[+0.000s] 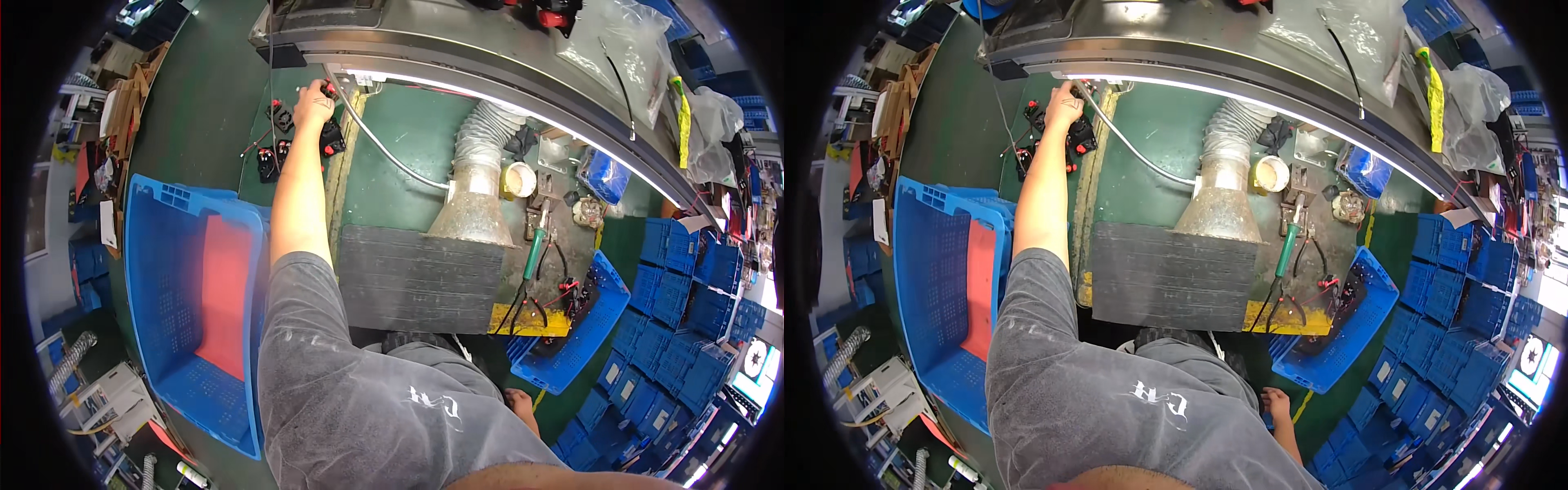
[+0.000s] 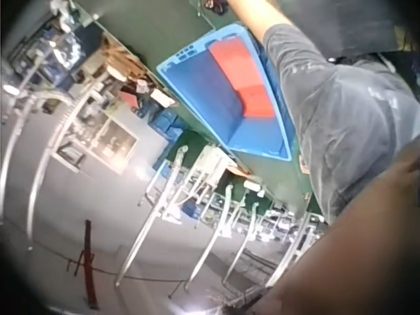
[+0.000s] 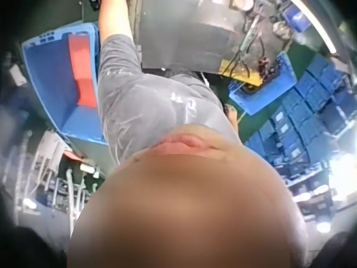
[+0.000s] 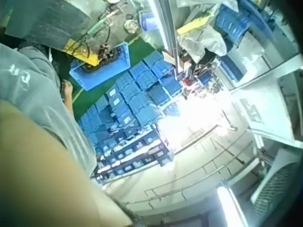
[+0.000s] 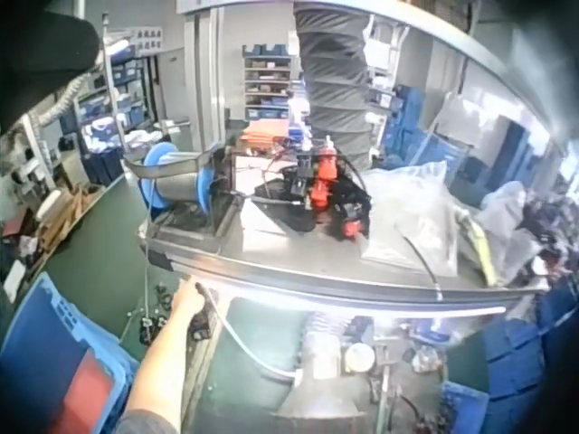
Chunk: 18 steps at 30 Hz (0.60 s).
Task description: The person is assembling small electronic cooling fans onto a mounting plate and organizing them on an assembly line.
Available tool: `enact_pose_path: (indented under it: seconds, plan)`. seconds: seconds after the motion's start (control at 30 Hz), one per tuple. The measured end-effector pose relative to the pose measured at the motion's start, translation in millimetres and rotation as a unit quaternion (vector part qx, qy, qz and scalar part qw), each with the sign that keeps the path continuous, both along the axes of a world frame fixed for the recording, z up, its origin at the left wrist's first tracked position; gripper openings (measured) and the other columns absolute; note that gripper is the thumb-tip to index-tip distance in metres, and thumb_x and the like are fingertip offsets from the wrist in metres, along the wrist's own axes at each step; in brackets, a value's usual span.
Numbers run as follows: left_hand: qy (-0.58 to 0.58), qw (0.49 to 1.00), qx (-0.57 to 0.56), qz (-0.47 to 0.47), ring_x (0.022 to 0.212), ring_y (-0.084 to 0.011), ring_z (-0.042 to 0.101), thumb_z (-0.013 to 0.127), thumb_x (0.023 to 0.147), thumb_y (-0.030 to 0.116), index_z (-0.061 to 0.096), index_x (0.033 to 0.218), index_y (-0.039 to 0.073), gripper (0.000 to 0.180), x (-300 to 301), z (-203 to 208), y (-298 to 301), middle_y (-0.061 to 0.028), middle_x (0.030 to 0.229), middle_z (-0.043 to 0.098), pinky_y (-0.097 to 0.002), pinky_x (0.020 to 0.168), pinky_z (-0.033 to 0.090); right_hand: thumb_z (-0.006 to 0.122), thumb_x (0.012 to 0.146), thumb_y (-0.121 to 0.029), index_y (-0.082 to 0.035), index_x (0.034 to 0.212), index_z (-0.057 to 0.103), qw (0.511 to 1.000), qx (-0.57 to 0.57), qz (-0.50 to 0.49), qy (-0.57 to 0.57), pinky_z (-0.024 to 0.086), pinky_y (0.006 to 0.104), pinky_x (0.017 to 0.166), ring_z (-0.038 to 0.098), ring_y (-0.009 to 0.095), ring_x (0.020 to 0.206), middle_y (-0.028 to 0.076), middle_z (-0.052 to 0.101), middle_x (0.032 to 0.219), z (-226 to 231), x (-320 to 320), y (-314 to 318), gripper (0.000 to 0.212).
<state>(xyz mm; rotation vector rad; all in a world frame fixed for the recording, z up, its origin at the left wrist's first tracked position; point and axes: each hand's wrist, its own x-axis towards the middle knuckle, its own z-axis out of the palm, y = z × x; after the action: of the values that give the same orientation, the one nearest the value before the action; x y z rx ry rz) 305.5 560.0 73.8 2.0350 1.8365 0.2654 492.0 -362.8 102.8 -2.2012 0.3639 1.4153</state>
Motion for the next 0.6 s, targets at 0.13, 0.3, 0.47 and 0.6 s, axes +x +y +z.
enact_pose_path:
  seconds: [0.13,0.3,0.47,0.6]
  plan:
    - [-0.095,0.990,0.077,0.068,0.116,-0.0424,0.064,0.067,0.084,0.024,0.059,0.133,0.028,0.051,14.2,7.6,-29.9,-0.0137,0.135,0.058,-0.0513,0.096,0.054,0.058,0.100,-0.023,-0.009,0.115,0.076,0.999,-0.011,0.031,-0.015,0.052,0.0274,0.065,0.062,0.011,0.075,0.002,0.073,0.092,-4.4,6.0,-2.6,0.028]
    - [-0.465,0.858,0.103,0.193,0.095,-0.0302,0.068,0.067,0.079,-0.002,0.057,0.134,0.011,0.057,32.6,48.9,-109.3,-0.0141,0.129,0.055,-0.0383,0.067,0.062,0.059,0.099,-0.022,-0.008,0.114,0.077,0.995,0.045,0.082,-0.045,0.045,0.0234,0.056,0.056,0.007,0.066,0.000,0.071,0.089,-7.5,15.8,12.2,0.027]
    - [-0.617,0.763,0.030,0.191,0.085,-0.0188,0.063,0.067,0.086,-0.006,0.049,0.144,0.010,0.062,15.7,61.6,-217.6,-0.0079,0.127,0.057,-0.0293,0.063,0.056,0.059,0.101,-0.018,-0.006,0.114,0.075,0.980,0.100,0.165,-0.047,0.039,0.0222,0.049,0.049,0.006,0.055,-0.004,0.063,0.076,-27.9,38.2,15.1,0.024]
    - [-0.746,0.625,-0.165,0.162,0.094,-0.0274,0.068,0.060,0.091,-0.003,0.050,0.142,0.011,0.053,0.4,83.8,-323.3,-0.0116,0.123,0.063,-0.0448,0.082,0.061,0.065,0.097,-0.026,-0.001,0.095,0.078,0.909,0.103,0.388,-0.113,0.051,0.0312,0.060,0.065,0.015,0.065,0.006,0.070,0.073,0.2,66.5,53.7,0.028]
